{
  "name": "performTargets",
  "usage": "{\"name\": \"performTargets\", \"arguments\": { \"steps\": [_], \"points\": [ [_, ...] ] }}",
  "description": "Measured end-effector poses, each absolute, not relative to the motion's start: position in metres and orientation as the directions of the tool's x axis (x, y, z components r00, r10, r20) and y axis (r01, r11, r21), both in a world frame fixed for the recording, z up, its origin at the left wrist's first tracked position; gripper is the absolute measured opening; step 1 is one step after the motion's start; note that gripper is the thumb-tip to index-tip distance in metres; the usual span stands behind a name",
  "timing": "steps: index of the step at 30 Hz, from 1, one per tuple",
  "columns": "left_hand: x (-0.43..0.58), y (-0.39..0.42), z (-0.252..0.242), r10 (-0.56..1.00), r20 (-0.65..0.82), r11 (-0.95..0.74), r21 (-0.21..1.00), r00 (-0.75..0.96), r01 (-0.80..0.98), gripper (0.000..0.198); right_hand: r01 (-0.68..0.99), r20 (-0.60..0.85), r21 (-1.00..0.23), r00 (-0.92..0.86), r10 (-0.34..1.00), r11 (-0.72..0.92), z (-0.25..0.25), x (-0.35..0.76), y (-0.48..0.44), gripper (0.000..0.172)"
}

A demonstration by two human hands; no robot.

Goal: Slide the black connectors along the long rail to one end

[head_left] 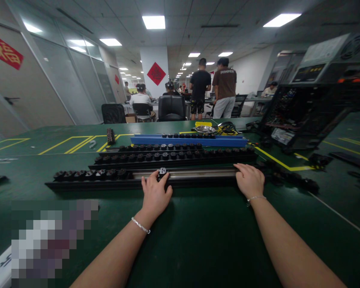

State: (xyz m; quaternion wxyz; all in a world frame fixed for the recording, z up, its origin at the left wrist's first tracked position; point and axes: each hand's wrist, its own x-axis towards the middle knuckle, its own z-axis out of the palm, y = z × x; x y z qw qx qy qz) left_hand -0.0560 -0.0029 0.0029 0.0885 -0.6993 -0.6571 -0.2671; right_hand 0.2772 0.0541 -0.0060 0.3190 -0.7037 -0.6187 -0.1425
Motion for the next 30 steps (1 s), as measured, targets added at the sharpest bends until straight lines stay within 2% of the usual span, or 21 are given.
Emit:
{"name": "performTargets", "arguments": {
  "steps": [20,30],
  "points": [
    [-0.0534,-0.0052,0.005,0.878,0.478,-0.137,0.229,0.011,0.964,0.044,0.967,0.605,-0.254,0.184,0.775,-0.032,-0.0073,0.2782,0.0544,0.041],
    [-0.0541,-0.0058,0.006,0.878,0.478,-0.165,0.253,0.025,0.953,0.04,0.958,0.6,-0.285,0.196,0.775,-0.021,-0.0069,0.278,0.0543,0.041]
  ]
}}
